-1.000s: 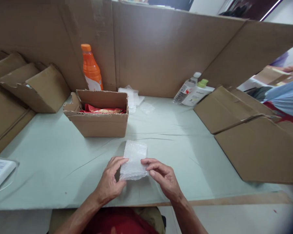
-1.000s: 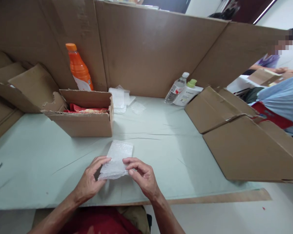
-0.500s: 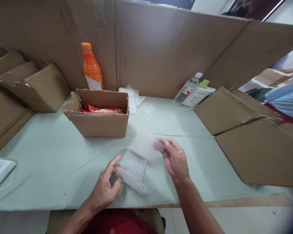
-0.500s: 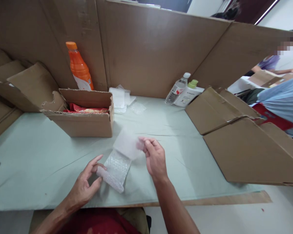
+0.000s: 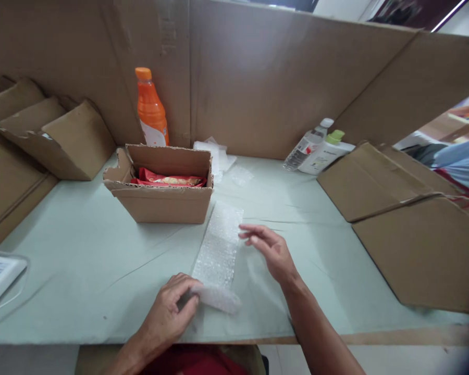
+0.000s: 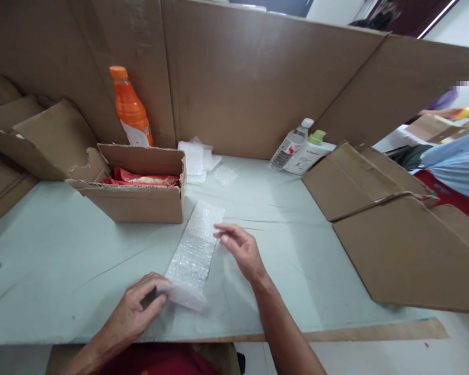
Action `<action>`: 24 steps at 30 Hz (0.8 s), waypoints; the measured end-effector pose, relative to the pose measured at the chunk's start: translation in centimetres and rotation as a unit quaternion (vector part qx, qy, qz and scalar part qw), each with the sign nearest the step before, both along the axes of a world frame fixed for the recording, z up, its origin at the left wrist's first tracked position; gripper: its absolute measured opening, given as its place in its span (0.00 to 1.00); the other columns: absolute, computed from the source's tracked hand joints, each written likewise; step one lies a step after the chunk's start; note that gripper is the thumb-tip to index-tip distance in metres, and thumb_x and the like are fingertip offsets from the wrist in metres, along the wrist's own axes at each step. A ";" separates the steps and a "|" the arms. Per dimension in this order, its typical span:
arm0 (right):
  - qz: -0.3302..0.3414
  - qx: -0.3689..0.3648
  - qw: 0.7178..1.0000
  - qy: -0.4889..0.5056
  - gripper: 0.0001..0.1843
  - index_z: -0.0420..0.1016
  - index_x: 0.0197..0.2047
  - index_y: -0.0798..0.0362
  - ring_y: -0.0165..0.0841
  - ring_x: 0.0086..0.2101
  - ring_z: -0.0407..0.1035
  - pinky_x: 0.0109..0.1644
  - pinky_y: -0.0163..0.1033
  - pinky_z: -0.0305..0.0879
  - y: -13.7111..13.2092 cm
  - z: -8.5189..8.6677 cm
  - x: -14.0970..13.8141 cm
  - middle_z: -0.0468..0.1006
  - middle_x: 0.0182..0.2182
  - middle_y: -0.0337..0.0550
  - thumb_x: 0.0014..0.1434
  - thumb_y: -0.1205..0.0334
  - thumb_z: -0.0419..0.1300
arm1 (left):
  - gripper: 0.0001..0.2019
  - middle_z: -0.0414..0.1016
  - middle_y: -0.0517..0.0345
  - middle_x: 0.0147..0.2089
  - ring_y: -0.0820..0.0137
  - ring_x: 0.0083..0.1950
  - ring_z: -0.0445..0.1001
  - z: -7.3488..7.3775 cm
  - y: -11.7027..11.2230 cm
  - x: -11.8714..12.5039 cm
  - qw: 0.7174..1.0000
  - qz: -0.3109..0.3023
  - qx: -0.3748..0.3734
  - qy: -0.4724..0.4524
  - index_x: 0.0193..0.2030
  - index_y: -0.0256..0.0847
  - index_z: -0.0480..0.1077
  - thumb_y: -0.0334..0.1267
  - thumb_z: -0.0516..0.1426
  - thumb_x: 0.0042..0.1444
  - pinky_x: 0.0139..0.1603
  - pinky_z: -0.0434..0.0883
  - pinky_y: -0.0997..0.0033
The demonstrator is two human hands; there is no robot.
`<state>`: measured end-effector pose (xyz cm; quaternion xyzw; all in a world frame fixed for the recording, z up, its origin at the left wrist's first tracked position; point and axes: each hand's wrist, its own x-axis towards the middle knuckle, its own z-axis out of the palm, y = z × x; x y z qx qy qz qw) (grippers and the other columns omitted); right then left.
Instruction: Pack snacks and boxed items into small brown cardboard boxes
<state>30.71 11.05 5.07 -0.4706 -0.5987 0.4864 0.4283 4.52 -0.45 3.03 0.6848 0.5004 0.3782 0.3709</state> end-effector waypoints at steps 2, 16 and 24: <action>0.077 -0.010 0.996 -0.054 0.15 0.79 0.51 0.49 0.39 0.43 0.78 0.50 0.46 0.74 -2.6 0.1 0.5 0.83 0.45 0.47 0.63 0.55 0.63 | 0.08 0.79 0.56 0.35 0.67 0.36 0.76 0.1 0.9 0.1 0.998 0.013 -0.055 0.020 0.40 0.41 0.75 0.33 0.54 0.59 0.38 0.71 0.69; 0.055 0.295 0.902 -0.310 0.21 0.70 0.57 0.50 0.46 0.57 0.68 0.56 0.54 0.68 -10.5 -2.6 -3.9 0.73 0.60 0.53 0.59 0.66 0.61 | 0.26 0.80 0.57 0.40 0.65 0.37 0.77 -0.8 4.2 1.1 0.970 0.054 -0.096 0.215 0.66 0.44 0.64 0.36 0.52 0.60 0.40 0.70 0.68; 0.020 0.316 0.873 -0.370 0.12 0.72 0.50 0.52 0.44 0.54 0.70 0.53 0.51 0.67 -10.5 -4.5 -4.9 0.77 0.54 0.52 0.64 0.71 0.57 | 0.25 0.79 0.53 0.41 0.63 0.39 0.78 -1.9 4.3 1.3 0.980 0.030 0.014 0.194 0.66 0.39 0.64 0.34 0.53 0.60 0.42 0.75 0.64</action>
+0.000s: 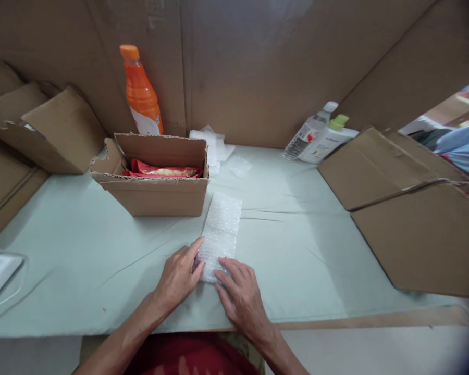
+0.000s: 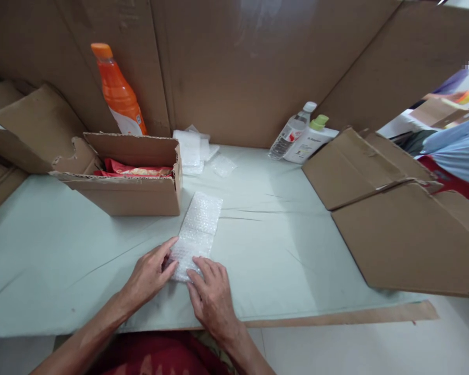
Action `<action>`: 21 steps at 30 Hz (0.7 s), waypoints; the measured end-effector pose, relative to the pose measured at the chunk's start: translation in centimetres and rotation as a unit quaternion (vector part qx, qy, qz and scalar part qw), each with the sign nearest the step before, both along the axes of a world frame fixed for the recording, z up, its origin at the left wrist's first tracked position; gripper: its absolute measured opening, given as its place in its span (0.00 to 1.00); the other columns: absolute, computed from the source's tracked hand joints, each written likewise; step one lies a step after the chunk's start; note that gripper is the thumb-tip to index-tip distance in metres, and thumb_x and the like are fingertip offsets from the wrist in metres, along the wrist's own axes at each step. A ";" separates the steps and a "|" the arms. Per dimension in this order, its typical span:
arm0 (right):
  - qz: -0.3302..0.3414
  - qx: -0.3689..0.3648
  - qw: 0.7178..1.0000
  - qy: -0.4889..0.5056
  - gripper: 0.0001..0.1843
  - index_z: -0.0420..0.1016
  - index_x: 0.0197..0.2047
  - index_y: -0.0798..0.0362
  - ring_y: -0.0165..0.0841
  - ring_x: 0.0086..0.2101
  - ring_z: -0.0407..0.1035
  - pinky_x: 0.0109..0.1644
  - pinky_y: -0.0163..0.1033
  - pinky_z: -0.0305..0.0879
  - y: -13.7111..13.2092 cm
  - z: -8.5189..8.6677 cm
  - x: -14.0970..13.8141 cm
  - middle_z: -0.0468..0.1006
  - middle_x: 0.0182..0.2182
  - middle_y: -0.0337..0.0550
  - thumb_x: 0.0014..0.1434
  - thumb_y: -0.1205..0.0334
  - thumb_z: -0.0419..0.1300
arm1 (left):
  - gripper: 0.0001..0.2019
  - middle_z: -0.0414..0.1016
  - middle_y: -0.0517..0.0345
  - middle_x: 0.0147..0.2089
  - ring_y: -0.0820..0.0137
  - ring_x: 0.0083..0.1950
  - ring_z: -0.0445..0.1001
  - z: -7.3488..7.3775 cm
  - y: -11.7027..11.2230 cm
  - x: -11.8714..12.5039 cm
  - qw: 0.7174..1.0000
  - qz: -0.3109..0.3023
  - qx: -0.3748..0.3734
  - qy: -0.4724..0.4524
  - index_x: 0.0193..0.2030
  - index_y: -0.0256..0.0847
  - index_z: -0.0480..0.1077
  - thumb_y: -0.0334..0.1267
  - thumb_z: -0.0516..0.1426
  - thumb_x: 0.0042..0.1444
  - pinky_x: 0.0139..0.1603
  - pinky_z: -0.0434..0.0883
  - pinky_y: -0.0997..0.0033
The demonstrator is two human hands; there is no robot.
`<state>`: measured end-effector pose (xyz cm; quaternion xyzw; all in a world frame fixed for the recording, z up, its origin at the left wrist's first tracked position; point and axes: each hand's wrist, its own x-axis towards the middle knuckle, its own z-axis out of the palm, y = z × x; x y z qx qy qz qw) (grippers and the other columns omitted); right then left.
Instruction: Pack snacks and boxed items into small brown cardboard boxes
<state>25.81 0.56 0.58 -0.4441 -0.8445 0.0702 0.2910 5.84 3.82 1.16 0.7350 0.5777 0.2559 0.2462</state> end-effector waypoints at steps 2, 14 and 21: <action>0.003 0.002 1.000 0.008 0.11 0.73 0.49 0.51 0.43 0.52 0.71 0.52 0.50 0.67 0.1 0.1 0.0 0.79 0.52 0.50 0.65 0.72 0.57 | 0.26 0.78 0.49 0.48 0.61 0.47 0.78 0.2 -0.2 -0.3 0.999 0.001 0.045 -0.024 0.67 0.39 0.61 0.35 0.55 0.62 0.48 0.75 0.61; -0.016 -0.066 0.987 0.145 0.11 0.73 0.52 0.49 0.35 0.42 0.77 0.45 0.42 0.72 1.1 1.4 0.3 0.82 0.42 0.44 0.68 0.67 0.56 | 0.20 0.79 0.52 0.41 0.64 0.41 0.75 0.8 -1.8 -1.6 0.992 -0.046 0.087 -0.072 0.61 0.39 0.68 0.31 0.53 0.62 0.44 0.74 0.64; -0.019 0.021 1.000 0.014 0.14 0.72 0.53 0.51 0.43 0.51 0.71 0.52 0.50 0.66 0.3 2.0 1.3 0.77 0.53 0.51 0.64 0.68 0.60 | 0.19 0.79 0.51 0.40 0.63 0.39 0.76 0.3 0.0 -0.2 0.998 -0.011 0.057 0.000 0.59 0.38 0.70 0.33 0.54 0.61 0.43 0.75 0.61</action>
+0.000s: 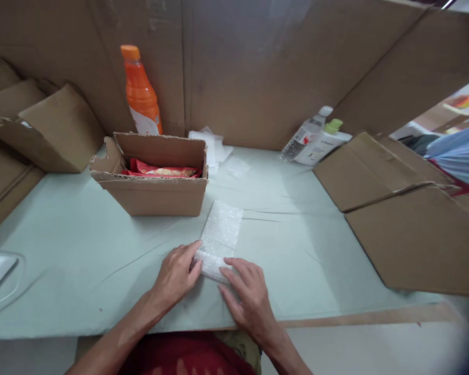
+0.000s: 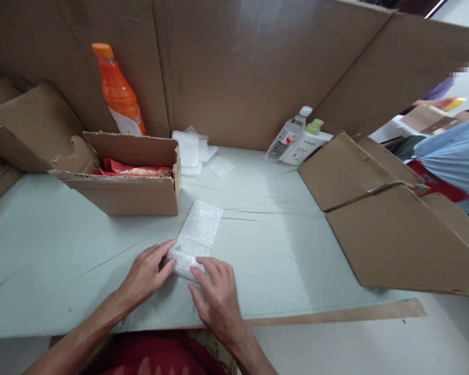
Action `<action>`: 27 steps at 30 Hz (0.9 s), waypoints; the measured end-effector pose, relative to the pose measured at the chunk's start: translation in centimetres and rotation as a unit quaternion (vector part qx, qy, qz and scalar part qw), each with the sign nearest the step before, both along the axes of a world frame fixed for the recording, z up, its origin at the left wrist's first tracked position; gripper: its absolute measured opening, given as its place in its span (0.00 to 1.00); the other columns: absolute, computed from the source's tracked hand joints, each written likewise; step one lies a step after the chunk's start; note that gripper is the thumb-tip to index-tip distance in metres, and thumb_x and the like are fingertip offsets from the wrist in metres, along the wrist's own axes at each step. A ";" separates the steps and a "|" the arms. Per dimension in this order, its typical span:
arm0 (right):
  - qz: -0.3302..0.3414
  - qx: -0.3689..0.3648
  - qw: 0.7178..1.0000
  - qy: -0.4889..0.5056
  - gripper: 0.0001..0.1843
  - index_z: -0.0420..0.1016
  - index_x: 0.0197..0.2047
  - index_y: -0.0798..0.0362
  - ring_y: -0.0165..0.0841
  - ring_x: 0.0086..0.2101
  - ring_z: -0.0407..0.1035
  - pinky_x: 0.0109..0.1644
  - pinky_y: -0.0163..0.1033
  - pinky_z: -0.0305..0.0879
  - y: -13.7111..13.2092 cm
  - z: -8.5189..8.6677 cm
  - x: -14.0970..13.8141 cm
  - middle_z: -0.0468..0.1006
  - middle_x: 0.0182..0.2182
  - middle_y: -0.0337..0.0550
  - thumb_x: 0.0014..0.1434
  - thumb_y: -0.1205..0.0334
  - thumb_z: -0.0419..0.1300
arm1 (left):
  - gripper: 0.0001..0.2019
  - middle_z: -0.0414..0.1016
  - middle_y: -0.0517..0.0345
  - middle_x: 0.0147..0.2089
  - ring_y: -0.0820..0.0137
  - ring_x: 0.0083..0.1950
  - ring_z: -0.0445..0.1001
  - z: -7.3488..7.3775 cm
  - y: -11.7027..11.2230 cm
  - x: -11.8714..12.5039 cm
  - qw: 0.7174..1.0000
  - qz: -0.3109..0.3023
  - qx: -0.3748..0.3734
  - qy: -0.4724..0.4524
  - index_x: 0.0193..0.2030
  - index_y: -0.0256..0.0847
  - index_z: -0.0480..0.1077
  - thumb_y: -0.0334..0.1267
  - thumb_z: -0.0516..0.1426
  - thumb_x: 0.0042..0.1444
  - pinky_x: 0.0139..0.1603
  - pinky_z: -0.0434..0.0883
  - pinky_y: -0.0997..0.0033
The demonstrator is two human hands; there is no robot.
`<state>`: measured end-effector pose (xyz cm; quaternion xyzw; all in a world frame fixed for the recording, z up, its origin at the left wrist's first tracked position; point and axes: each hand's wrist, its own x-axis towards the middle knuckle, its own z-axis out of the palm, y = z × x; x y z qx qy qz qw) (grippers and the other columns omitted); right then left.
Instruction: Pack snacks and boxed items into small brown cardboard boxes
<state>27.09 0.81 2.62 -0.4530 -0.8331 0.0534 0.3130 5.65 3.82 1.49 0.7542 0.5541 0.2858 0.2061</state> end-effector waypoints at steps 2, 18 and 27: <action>0.023 -0.021 0.999 -0.038 0.15 0.73 0.54 0.52 0.44 0.52 0.71 0.52 0.50 0.65 0.3 -0.5 -0.4 0.78 0.53 0.51 0.64 0.68 0.59 | 0.18 0.78 0.48 0.46 0.61 0.45 0.77 -0.1 0.0 0.1 1.000 0.013 0.016 0.005 0.59 0.38 0.70 0.33 0.53 0.62 0.47 0.75 0.58; -0.011 -0.025 1.000 0.014 0.17 0.71 0.56 0.51 0.43 0.50 0.71 0.51 0.49 0.67 -0.3 0.0 0.5 0.77 0.53 0.52 0.64 0.67 0.59 | 0.21 0.78 0.50 0.42 0.61 0.43 0.74 0.4 -0.8 -0.2 0.999 -0.039 -0.010 -0.012 0.60 0.39 0.69 0.30 0.53 0.60 0.46 0.73 0.57; 0.036 -0.082 0.995 0.054 0.13 0.72 0.54 0.50 0.37 0.41 0.75 0.46 0.45 0.70 1.1 -0.7 0.2 0.83 0.42 0.45 0.67 0.67 0.58 | 0.24 0.75 0.47 0.54 0.59 0.55 0.72 1.2 -2.0 -1.1 0.992 -0.106 0.036 -0.063 0.63 0.41 0.66 0.30 0.56 0.59 0.57 0.70 0.54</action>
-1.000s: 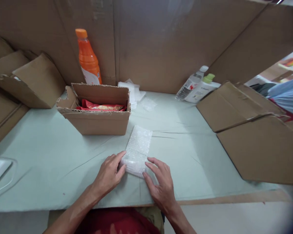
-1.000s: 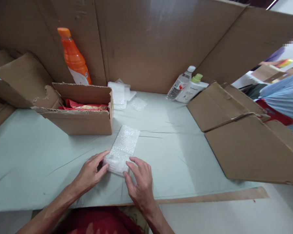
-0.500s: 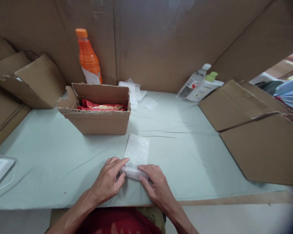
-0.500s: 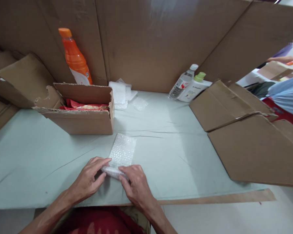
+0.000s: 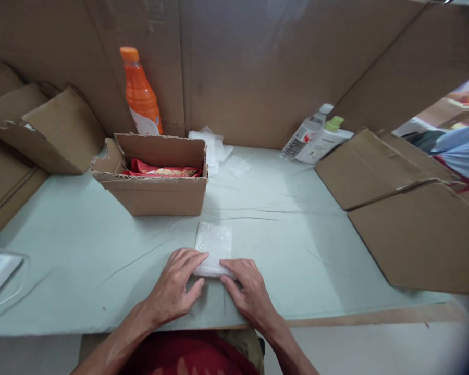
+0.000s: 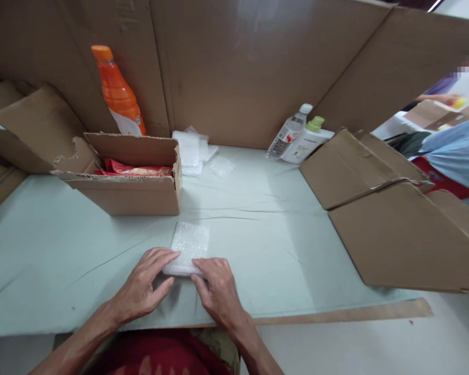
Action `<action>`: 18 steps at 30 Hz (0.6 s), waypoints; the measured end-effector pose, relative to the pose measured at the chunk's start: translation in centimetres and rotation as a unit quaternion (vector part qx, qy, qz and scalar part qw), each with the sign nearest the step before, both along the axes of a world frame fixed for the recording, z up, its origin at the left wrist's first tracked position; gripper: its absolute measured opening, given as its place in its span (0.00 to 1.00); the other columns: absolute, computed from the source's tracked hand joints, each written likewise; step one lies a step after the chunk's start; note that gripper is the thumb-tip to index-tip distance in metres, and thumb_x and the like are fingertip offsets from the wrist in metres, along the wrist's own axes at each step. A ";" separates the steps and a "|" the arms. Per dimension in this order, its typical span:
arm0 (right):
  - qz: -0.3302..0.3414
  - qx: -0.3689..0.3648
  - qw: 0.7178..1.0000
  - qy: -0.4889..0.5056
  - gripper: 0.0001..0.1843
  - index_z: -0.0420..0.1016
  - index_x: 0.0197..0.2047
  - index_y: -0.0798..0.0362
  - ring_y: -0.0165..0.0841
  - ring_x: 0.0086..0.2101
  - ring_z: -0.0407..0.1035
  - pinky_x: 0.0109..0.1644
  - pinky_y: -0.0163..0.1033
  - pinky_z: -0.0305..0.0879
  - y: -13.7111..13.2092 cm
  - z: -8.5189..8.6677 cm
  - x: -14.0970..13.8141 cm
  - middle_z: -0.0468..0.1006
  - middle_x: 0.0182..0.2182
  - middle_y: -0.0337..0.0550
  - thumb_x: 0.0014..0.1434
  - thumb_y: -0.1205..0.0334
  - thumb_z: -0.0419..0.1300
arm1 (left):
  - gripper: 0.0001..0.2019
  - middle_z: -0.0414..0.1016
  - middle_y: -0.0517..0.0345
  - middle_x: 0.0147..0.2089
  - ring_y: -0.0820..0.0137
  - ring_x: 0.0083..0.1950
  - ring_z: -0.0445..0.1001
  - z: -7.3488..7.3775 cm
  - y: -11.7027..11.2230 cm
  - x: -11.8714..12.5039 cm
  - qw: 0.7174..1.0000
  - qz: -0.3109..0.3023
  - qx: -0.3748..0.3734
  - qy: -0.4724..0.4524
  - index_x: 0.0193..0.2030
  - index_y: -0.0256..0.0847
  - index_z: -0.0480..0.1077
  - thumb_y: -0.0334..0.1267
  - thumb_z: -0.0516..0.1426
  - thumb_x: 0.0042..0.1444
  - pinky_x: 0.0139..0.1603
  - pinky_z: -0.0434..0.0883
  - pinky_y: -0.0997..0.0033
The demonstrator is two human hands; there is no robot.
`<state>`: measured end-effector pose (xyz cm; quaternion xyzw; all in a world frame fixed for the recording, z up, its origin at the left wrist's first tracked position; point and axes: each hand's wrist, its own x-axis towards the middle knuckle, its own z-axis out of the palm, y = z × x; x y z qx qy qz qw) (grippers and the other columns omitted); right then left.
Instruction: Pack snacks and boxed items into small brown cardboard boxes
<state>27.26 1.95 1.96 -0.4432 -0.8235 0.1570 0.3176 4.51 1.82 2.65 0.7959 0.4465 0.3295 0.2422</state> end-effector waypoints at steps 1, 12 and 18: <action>0.006 -0.012 1.000 0.011 0.13 0.72 0.54 0.50 0.36 0.40 0.76 0.46 0.44 0.70 -0.1 0.2 0.2 0.83 0.42 0.45 0.67 0.66 0.58 | 0.23 0.77 0.48 0.52 0.60 0.53 0.73 0.1 -0.1 -0.1 1.000 0.002 -0.012 -0.003 0.63 0.41 0.66 0.30 0.55 0.60 0.55 0.71 0.56; -0.015 0.048 0.995 -0.086 0.17 0.73 0.55 0.50 0.45 0.51 0.71 0.51 0.52 0.67 -0.2 0.1 -0.7 0.78 0.53 0.51 0.63 0.67 0.60 | 0.20 0.75 0.46 0.54 0.57 0.53 0.74 -1.5 1.2 0.9 0.989 0.132 -0.057 -0.022 0.61 0.41 0.68 0.38 0.55 0.63 0.55 0.72 0.51; -0.113 -0.065 0.985 0.116 0.10 0.75 0.50 0.51 0.37 0.39 0.76 0.43 0.40 0.72 0.7 -0.3 -1.1 0.83 0.40 0.45 0.66 0.63 0.59 | 0.31 0.72 0.39 0.60 0.59 0.56 0.77 -0.7 -0.2 0.2 0.897 0.209 -0.272 -0.280 0.67 0.38 0.57 0.45 0.57 0.60 0.56 0.75 0.53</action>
